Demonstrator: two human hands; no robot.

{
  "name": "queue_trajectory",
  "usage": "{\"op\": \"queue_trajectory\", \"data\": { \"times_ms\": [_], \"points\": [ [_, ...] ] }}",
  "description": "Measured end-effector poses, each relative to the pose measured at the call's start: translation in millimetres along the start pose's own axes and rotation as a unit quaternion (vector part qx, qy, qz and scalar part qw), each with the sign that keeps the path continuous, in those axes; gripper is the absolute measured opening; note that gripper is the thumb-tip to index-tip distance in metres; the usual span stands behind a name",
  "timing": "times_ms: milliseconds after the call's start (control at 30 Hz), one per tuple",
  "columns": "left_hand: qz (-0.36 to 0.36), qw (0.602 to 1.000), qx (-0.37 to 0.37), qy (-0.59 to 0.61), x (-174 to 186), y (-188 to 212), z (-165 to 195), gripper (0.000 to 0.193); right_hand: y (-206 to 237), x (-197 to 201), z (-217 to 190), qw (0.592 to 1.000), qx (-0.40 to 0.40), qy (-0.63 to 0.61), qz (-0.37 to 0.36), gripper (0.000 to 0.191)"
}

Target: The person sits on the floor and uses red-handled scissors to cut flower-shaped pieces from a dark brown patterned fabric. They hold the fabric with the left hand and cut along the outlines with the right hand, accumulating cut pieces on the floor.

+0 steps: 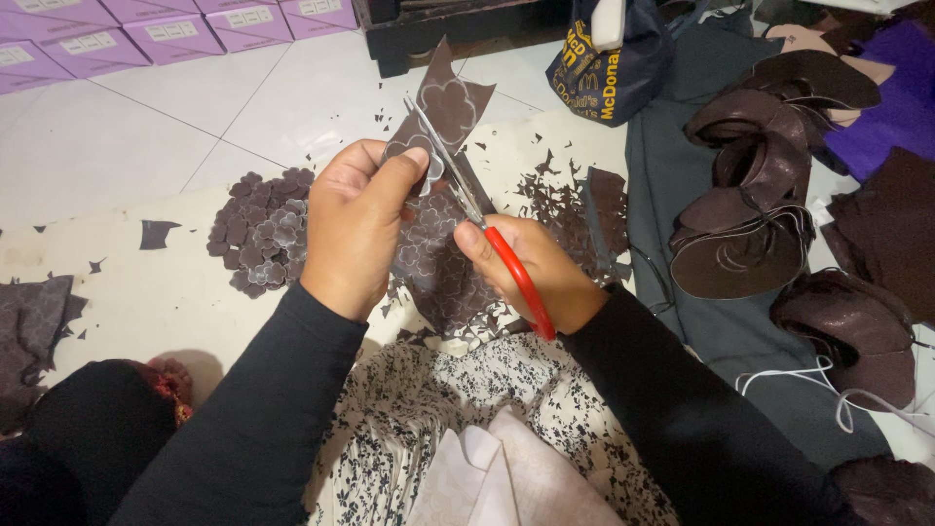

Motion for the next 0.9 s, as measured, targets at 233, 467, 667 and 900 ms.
{"op": "queue_trajectory", "data": {
  "times_ms": [233, 467, 667, 900],
  "points": [
    [0.004, 1.000, 0.012, 0.014, 2.1, -0.5, -0.9, 0.010, -1.6, -0.3, 0.4, 1.000, -0.001, 0.022, 0.011, 0.055],
    [-0.034, 0.999, -0.029, -0.012, -0.2, -5.1, -4.7, 0.010, -1.2, 3.8, 3.8, 1.000, -0.016, 0.023, -0.004, 0.054],
    [-0.040, 0.998, -0.046, -0.029, 0.0, -5.5, -6.2, 0.011, -6.4, 3.0, 7.1, 1.000, -0.003, -0.017, -0.013, 0.054],
    [-0.030, 0.999, -0.027, -0.024, 2.9, -5.3, -3.8, 0.011, -2.3, 5.9, 3.7, 1.000, -0.004, -0.004, -0.023, 0.053]
  ]
}}
Point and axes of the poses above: each hand's wrist, its own y-axis away from the middle knuckle, its own x-axis out of the back of the hand, z = x × y, the point moved 4 cm from there along -y, towards the middle knuckle, and after that the axes turned 9 degrees about -y, right-handed, at the moved point
